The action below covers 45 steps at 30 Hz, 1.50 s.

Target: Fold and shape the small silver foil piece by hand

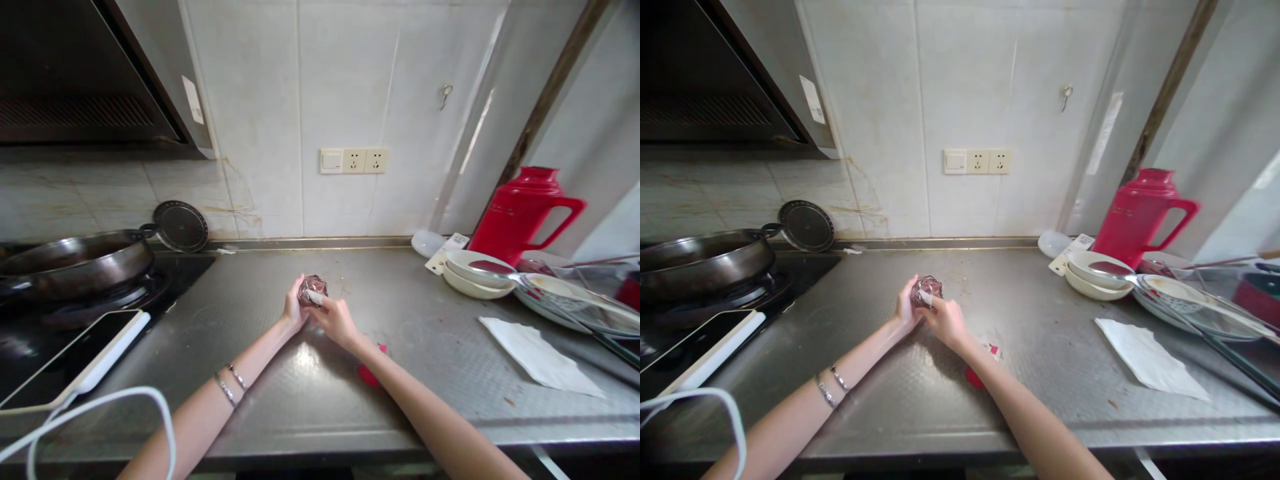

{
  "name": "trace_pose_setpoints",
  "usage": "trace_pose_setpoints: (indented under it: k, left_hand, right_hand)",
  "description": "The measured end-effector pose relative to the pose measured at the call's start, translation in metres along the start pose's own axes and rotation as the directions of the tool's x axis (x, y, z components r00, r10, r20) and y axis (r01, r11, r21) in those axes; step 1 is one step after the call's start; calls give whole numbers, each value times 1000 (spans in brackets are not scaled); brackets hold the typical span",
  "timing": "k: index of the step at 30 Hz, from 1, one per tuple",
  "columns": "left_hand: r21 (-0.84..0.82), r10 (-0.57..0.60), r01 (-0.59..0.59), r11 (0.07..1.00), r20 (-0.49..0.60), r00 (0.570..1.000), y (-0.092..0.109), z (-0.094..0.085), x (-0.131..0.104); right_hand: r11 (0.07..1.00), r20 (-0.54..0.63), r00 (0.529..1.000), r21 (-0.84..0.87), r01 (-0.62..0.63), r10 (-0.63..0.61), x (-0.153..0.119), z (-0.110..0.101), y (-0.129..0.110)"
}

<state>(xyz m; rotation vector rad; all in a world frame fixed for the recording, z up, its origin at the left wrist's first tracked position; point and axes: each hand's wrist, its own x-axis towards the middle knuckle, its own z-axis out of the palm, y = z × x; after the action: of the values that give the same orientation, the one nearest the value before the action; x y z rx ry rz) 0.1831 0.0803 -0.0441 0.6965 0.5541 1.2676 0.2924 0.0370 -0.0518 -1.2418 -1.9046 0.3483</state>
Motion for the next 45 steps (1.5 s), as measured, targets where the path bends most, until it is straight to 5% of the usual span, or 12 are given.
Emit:
trace_pose_setpoints:
  k: [5, 10, 14, 19, 24, 28, 31, 36, 41, 45]
  left_hand:
    - [1, -200, 204, 979, 200, 959, 18, -9, 6]
    - [115, -379, 362, 925, 217, 899, 35, -26, 15]
    - [187, -461, 428, 884, 199, 865, 33, -31, 19]
    - [185, -399, 382, 906, 68, 914, 23, -20, 17]
    - [65, -223, 227, 972, -57, 973, 9, -7, 10]
    - [32, -110, 116, 993, -159, 981, -2, -3, 6]
    - [37, -23, 31, 999, -180, 983, -4, -3, 5]
    - [54, 66, -59, 997, -139, 988, 0, -4, 7]
    - [4, -33, 35, 999, -196, 980, 5, -2, 8]
    - [-62, -176, 166, 984, -222, 959, 9, -1, 7]
  right_hand:
    - [952, 119, 986, -272, 143, -114, 6, -18, 5]
    - [796, 405, 888, -451, 403, -220, 6, -32, -1]
    - [734, 496, 848, -503, 456, -187, 5, -40, -4]
    - [698, 512, 845, -548, 460, -156, 5, -50, -4]
    - [774, 419, 905, -549, 314, -69, 2, -44, -6]
    - [924, 278, 959, -353, 150, -50, 0, -24, -8]
    - [1000, 173, 985, -24, -12, 16, 5, -12, -10]
    - [817, 231, 962, 520, -250, 147, 19, -7, -9]
    - [677, 389, 905, 621, -395, 170, 33, -25, -2]
    - [681, 273, 945, 659, -321, 182, 46, -50, 13]
